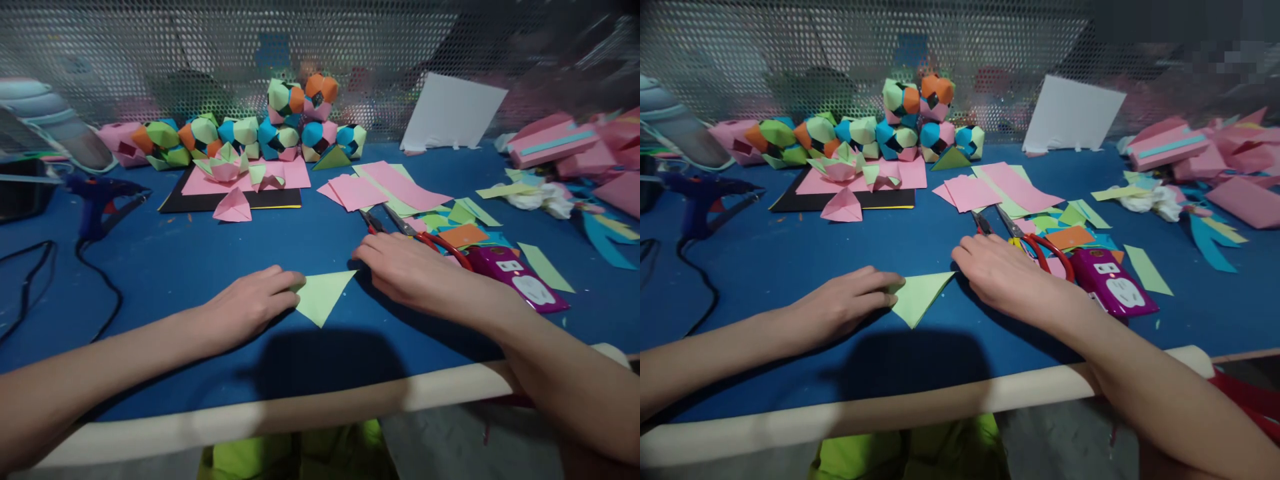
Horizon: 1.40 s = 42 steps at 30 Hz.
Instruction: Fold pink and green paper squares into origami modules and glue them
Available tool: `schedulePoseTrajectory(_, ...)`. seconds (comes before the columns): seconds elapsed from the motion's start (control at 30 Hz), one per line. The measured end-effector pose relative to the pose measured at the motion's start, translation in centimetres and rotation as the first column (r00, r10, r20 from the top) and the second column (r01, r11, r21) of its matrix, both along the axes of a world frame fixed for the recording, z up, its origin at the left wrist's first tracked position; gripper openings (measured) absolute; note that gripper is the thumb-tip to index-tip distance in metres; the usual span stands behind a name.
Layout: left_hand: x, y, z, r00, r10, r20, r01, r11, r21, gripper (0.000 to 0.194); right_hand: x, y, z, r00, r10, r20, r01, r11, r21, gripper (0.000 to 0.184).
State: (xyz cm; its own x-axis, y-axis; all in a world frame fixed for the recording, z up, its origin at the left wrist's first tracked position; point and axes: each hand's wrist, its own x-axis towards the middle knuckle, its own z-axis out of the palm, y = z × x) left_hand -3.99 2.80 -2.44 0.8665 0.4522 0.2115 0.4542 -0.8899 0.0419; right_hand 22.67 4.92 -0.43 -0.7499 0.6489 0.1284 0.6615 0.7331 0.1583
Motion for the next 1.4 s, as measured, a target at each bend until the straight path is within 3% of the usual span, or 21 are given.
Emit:
schedulePoseTrajectory(0.1, 0.1, 0.0, 0.1, 1.0, 0.0, -0.017, 0.001, 1.0, 0.02, 0.024, -0.5, -0.7, 0.6, 0.974, 0.07, -0.216, -0.076, 0.997, -0.019, 0.028)
schedulePoseTrajectory(0.2, 0.2, -0.1, 0.1, 1.0, -0.016, -0.022, 0.018, 0.998, 0.066, 0.027, -2.3, -1.9, -0.1, 0.906, 0.183, -0.381, -0.201, 0.98, -0.007, 0.032)
schedulePoseTrajectory(0.27, 0.3, -0.2, 0.1, 1.0, -0.014, -0.027, 0.016, 0.997, 0.081, 0.029, -3.5, -2.7, -1.1, 0.902, 0.206, -0.38, -0.252, 0.965, -0.075, 0.042)
schedulePoseTrajectory(0.37, 0.4, -0.3, 0.1, 0.999, 0.005, -0.043, -0.001, 0.997, 0.076, 0.028, -4.5, -3.4, -2.4, 0.939, 0.194, -0.284, -0.264, 0.936, -0.234, 0.071)
schedulePoseTrajectory(0.53, 0.5, -0.4, 0.2, 0.998, 0.014, -0.059, -0.009, 0.996, 0.084, 0.028, -4.3, -3.4, -2.9, 0.96, 0.152, -0.235, -0.231, 0.905, -0.357, 0.097)
schedulePoseTrajectory(0.8, 0.4, -0.3, 0.3, 0.998, 0.004, -0.057, 0.002, 0.994, 0.109, 0.028, -4.1, -2.7, -3.0, 0.946, 0.15, -0.289, -0.265, 0.869, -0.417, 0.1)
schedulePoseTrajectory(1.1, 0.3, -0.4, 0.0, 0.999, -0.033, -0.012, 0.034, 0.98, 0.195, 0.026, -4.0, -2.4, -2.8, 0.958, 0.138, -0.253, -0.239, 0.87, -0.431, 0.097)
schedulePoseTrajectory(1.4, 0.4, -0.4, 0.0, 0.999, -0.02, -0.032, 0.024, 0.992, 0.122, 0.032, -4.1, -3.1, -2.9, 0.944, 0.147, -0.295, -0.265, 0.869, -0.419, 0.102)
